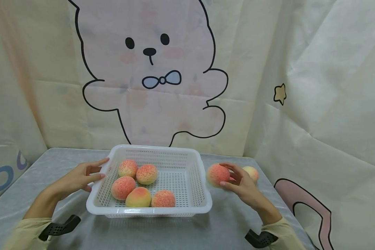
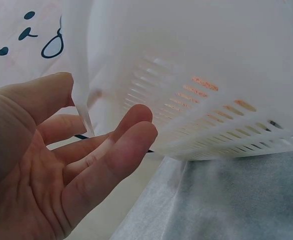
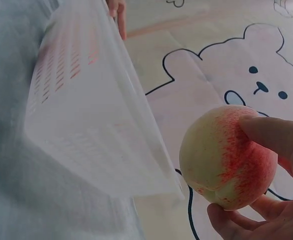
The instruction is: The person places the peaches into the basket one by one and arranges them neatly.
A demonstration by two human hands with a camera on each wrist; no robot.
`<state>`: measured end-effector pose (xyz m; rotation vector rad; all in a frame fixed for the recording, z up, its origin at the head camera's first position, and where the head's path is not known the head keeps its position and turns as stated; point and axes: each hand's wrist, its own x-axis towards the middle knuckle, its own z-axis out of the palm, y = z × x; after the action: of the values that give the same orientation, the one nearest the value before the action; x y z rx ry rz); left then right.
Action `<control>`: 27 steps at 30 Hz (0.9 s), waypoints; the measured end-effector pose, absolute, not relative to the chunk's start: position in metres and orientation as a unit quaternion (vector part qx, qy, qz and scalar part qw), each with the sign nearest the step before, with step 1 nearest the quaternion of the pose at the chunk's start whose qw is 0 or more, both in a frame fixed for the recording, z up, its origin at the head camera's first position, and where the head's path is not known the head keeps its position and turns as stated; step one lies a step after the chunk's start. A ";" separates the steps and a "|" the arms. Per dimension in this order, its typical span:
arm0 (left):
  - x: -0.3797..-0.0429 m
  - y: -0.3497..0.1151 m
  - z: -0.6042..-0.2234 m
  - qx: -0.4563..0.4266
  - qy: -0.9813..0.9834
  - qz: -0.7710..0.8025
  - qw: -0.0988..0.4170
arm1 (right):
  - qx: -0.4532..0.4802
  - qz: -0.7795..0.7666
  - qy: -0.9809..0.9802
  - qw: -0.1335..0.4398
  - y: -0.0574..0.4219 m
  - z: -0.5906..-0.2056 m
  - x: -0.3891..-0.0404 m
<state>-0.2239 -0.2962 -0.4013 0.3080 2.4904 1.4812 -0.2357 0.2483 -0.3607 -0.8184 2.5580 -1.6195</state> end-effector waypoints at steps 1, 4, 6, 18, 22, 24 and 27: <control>-0.224 -0.296 -0.401 0.105 0.849 0.505 0.114 | -0.265 -0.517 0.814 0.007 0.246 -0.360 -0.236; -0.224 -0.297 -0.402 0.105 0.848 0.506 0.117 | -0.283 -0.527 0.801 0.018 0.237 -0.358 -0.238; -0.225 -0.297 -0.401 0.105 0.846 0.509 0.119 | -0.293 -0.535 0.793 0.024 0.231 -0.356 -0.239; -0.226 -0.297 -0.400 0.112 0.837 0.521 0.122 | -0.302 -0.534 0.787 0.059 0.191 -0.351 -0.247; -0.227 -0.297 -0.399 0.113 0.836 0.522 0.123 | -0.296 -0.522 0.796 0.080 0.176 -0.349 -0.250; -0.227 -0.297 -0.399 0.112 0.836 0.523 0.123 | -0.299 -0.515 0.799 0.087 0.169 -0.349 -0.253; -0.226 -0.297 -0.399 0.112 0.836 0.523 0.124 | -0.310 -0.508 0.798 0.095 0.158 -0.350 -0.257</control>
<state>-0.2264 -0.2974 -0.3991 0.3259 2.4377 1.5250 -0.2566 0.1582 -0.3503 -0.9180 2.3662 -1.5065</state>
